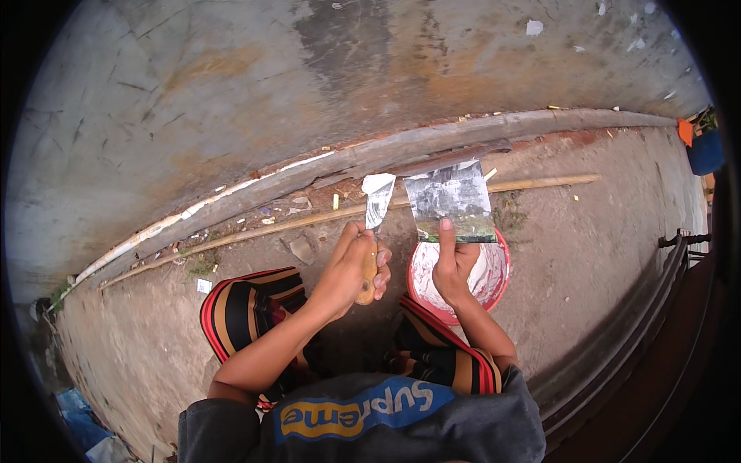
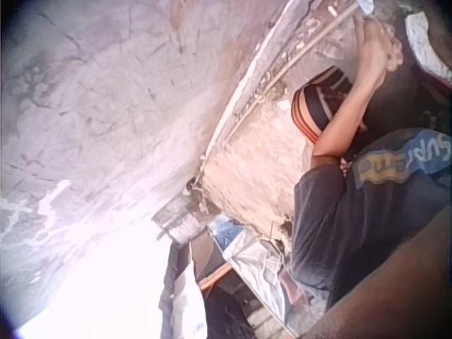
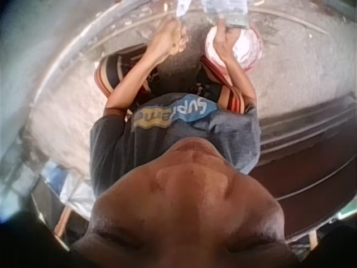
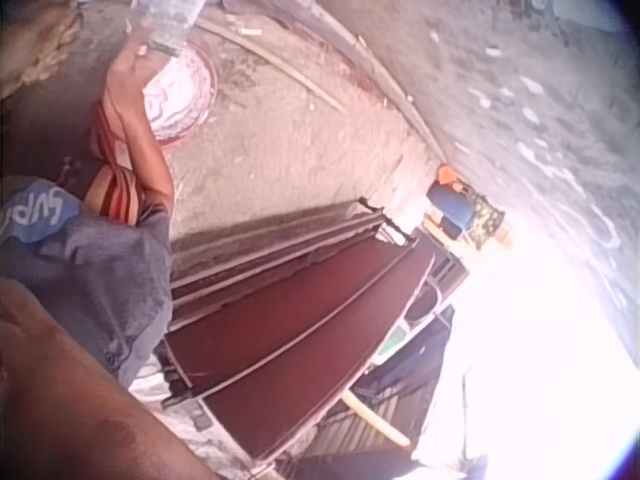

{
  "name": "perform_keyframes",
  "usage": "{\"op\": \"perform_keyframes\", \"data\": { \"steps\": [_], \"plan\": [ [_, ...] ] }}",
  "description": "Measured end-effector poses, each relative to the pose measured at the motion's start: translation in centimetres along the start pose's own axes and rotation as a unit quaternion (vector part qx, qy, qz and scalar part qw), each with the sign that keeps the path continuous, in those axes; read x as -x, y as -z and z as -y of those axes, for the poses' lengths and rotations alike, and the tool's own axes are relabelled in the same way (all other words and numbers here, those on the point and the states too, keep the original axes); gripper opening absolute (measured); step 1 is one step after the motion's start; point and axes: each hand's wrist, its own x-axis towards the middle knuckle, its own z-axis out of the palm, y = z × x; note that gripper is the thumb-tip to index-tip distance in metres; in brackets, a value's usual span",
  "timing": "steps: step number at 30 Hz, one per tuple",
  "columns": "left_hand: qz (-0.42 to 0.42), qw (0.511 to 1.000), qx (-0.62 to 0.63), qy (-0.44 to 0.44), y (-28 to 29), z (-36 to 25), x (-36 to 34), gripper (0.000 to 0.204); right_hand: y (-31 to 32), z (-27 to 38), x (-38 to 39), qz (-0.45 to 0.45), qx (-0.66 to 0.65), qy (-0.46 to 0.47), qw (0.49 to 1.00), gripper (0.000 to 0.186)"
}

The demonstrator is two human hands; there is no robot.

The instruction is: The person applies white plaster to a concrete wall using a putty knife and a trowel. They repeatedly scoop plaster from a red bucket and spread it onto the wall surface in small sections.

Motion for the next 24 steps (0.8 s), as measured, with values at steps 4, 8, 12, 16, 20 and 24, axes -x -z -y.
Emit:
{"op": "perform_keyframes", "data": {
  "steps": [4, 8, 12, 16, 20, 24],
  "plan": [
    [-0.018, 1.000, 0.014, 0.008, -0.6, -0.1, 0.0, 0.014, 0.1, -1.2, -0.4, 0.025, 0.149, 0.152, 0.977, 0.029],
    [-0.010, 1.000, 0.021, 0.004, -0.5, -0.2, -0.1, 0.015, -0.1, -0.4, -2.0, 0.089, 0.276, 0.309, 0.906, 0.056],
    [-0.024, 1.000, 0.000, -0.021, -0.2, -0.2, 0.1, 0.018, 0.0, 0.0, -2.1, 0.084, 0.321, 0.260, 0.907, 0.069],
    [-0.026, 0.985, -0.143, -0.095, 0.2, -0.1, 0.0, 0.019, 1.7, 0.6, -4.0, 0.081, 0.324, 0.192, 0.923, 0.065],
    [-0.065, 0.960, -0.252, -0.107, 0.9, -0.5, -0.1, 0.021, 4.8, -0.2, -5.5, 0.063, 0.180, 0.021, 0.981, 0.059],
    [-0.020, 0.993, -0.105, -0.045, 1.2, -0.9, -0.3, 0.014, 3.1, 0.3, -5.6, 0.087, 0.305, 0.235, 0.919, 0.057]
  ]
}}
